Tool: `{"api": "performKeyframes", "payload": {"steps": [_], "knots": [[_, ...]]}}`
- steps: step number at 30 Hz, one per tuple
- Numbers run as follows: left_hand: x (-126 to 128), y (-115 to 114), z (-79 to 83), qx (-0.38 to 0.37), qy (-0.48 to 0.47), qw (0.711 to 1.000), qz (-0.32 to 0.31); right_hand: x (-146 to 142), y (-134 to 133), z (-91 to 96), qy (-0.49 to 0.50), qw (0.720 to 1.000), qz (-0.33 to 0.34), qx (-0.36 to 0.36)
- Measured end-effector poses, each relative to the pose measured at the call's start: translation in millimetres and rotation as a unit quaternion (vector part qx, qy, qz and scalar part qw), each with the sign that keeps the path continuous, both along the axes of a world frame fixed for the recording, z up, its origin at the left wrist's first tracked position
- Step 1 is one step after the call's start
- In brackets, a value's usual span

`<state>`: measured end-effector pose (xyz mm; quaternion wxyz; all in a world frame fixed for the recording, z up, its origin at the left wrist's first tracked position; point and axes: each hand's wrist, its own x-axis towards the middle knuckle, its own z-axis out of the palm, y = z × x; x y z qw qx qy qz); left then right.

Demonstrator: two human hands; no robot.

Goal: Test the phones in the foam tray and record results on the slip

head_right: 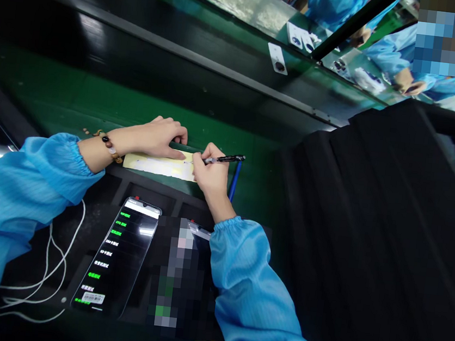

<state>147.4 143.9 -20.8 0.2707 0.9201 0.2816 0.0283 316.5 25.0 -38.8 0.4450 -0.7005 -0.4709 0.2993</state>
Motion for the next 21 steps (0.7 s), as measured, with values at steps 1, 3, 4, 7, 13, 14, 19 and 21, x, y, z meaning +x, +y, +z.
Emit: {"api": "performKeyframes", "payload": {"steps": [1, 3, 4, 7, 13, 14, 19, 21], "knots": [[0.0, -0.1, 0.1, 0.001, 0.000, 1.000, 0.000, 0.2, 0.1, -0.2, 0.002, 1.000, -0.001, 0.000], [-0.1, -0.4, 0.5, 0.002, 0.000, 1.000, 0.001, 0.4, 0.2, -0.3, 0.007, 1.000, 0.004, 0.000], [-0.2, -0.5, 0.8, 0.002, 0.000, 1.000, 0.001, 0.4, 0.1, -0.2, 0.009, 1.000, 0.008, 0.000], [-0.4, -1.0, 2.1, 0.001, 0.000, 1.000, 0.001, 0.1, -0.4, 0.5, 0.005, 1.000, 0.011, -0.002], [0.7, -2.4, 6.3, 0.000, 0.014, 1.000, 0.006, 0.2, -1.2, 2.4, -0.003, 1.000, 0.012, 0.001], [0.8, -2.4, 6.5, 0.000, 0.014, 1.000, 0.006, 0.3, -1.1, 2.5, -0.003, 1.000, 0.012, 0.001], [0.2, -0.8, 3.0, 0.006, 0.004, 1.000, 0.000, 1.0, -1.1, 1.1, -0.004, 1.000, 0.009, 0.001], [0.0, -0.4, 1.4, 0.008, 0.002, 1.000, 0.000, 0.9, -1.0, 0.3, 0.001, 1.000, 0.011, 0.001]]}}
